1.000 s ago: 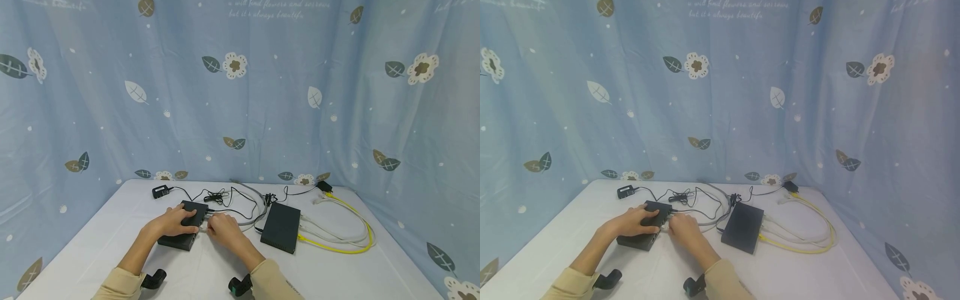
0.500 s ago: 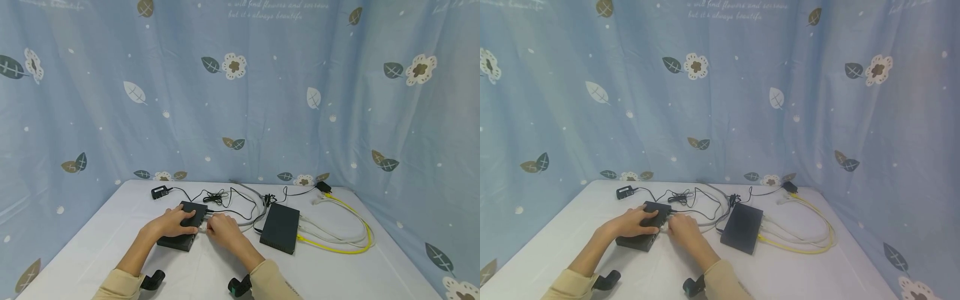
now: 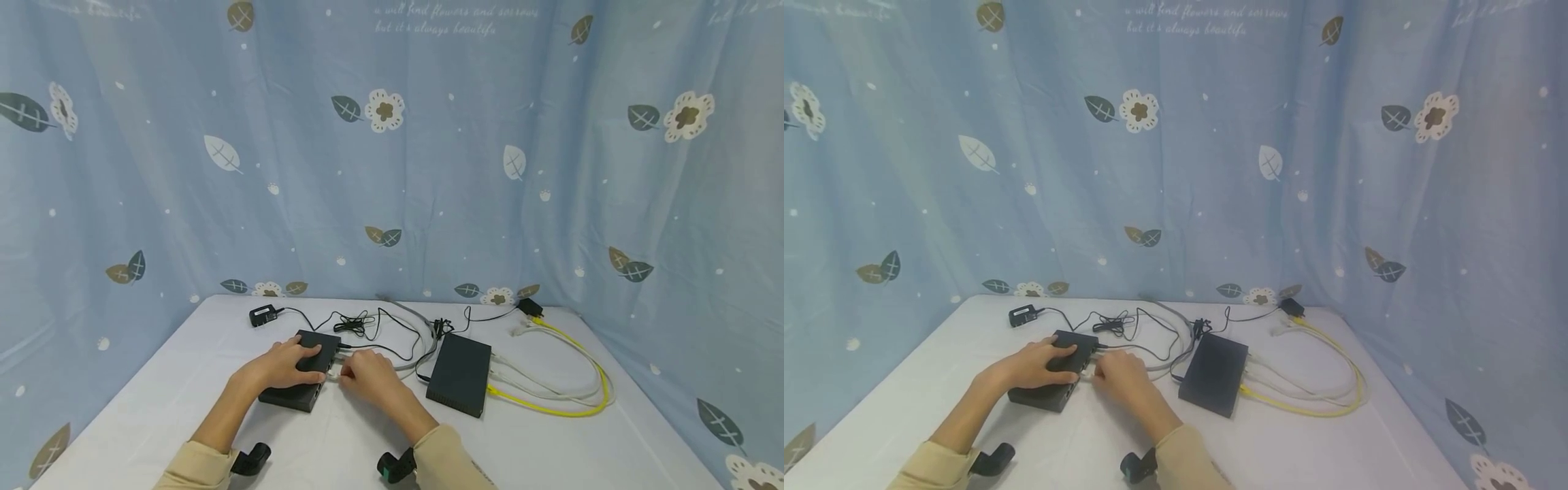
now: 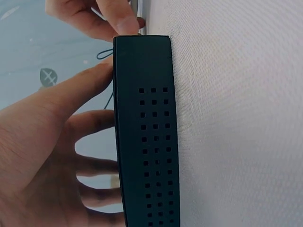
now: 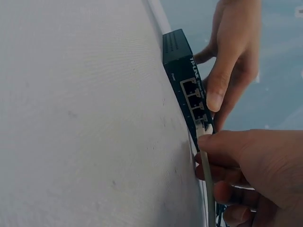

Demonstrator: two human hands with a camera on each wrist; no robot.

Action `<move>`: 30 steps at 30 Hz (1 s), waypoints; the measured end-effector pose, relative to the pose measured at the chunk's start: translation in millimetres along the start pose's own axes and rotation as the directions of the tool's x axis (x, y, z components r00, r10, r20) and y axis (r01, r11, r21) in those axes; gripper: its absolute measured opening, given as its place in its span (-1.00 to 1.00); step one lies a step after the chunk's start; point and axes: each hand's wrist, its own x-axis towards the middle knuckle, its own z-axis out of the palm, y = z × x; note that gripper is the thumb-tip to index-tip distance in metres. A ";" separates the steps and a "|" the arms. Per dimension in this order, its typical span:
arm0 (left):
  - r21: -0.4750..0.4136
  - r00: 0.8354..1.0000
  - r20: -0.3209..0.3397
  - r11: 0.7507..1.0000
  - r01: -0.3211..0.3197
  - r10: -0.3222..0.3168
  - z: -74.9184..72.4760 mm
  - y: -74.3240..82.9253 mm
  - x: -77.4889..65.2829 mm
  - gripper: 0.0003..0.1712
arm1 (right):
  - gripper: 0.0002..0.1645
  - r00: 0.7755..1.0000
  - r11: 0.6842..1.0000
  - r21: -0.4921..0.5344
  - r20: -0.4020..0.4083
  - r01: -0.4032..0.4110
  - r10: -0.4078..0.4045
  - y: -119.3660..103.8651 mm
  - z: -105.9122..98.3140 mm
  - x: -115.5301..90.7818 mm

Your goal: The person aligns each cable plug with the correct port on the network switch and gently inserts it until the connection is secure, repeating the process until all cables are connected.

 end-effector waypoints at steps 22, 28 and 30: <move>-0.004 1.000 -0.008 1.000 0.004 -0.004 3.6 0.6 1.9 -0.11 | -0.57 1.000 0.997 0.069 0.021 0.022 -0.024 40.6 -40.2 -39.6; -0.012 1.000 -0.016 1.000 0.014 -0.014 6.1 1.5 -3.5 -0.09 | -0.52 0.991 0.999 0.029 -0.134 0.016 -0.012 72.4 -61.4 -67.4; 0.001 0.999 -0.024 1.000 0.023 -0.023 6.3 1.8 -5.5 -0.06 | -0.50 0.982 1.000 0.015 -0.190 -0.002 0.005 87.3 -67.3 -77.8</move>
